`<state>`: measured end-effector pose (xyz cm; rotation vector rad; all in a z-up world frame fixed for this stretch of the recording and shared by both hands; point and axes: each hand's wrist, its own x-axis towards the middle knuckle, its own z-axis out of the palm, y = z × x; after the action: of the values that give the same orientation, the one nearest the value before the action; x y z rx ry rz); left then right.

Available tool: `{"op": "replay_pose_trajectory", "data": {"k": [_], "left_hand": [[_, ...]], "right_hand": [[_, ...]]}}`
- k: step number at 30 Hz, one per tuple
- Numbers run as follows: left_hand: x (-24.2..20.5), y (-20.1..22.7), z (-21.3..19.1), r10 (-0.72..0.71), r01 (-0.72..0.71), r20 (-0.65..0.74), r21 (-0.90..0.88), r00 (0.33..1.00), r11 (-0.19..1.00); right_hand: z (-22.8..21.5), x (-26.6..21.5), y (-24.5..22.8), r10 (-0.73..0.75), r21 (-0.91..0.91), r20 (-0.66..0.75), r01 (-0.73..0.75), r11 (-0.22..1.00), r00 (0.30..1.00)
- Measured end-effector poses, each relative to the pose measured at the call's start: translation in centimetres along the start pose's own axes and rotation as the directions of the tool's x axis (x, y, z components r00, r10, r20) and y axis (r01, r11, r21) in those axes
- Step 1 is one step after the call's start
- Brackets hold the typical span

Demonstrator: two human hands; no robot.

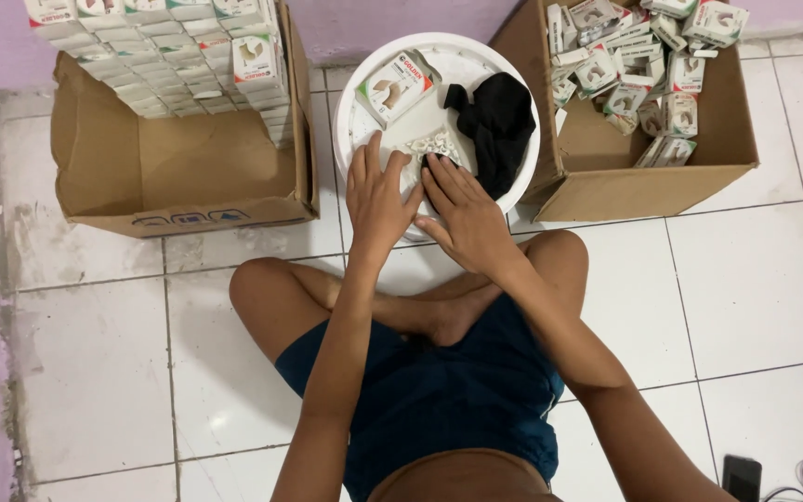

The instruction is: Cleaning small product boxes with a cloth and stacking them neatly into a larger cardboard box.

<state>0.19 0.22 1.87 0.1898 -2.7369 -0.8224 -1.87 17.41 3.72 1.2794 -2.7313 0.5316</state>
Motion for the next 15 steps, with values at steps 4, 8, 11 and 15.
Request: {"op": "replay_pose_trajectory", "data": {"k": [4, 8, 11, 15], "left_hand": [[-0.1, -0.3, 0.0, 0.012, -0.012, 0.015, 0.006, 1.0, 1.0], [-0.3, -0.8, 0.0, 0.026, -0.025, 0.055, -0.021, 0.998, 0.999], [-0.3, -0.8, 0.0, 0.031, -0.03, 0.069, -0.022, 0.997, 0.999], [-0.4, -0.9, 0.4, 0.044, -0.044, 0.047, -0.014, 0.998, 0.999]], "right_hand": [[0.1, 0.5, 0.5, 0.029, -0.051, 0.045, -0.027, 0.998, 0.999], [0.4, 2.6, 1.8, 0.037, -0.066, 0.101, -0.031, 0.997, 0.994], [0.8, 3.6, 2.9, 0.012, -0.034, 0.128, -0.008, 0.999, 0.992], [1.8, 3.8, 4.1, -0.02, 0.02, 0.082, 0.019, 1.0, 0.996]]}}
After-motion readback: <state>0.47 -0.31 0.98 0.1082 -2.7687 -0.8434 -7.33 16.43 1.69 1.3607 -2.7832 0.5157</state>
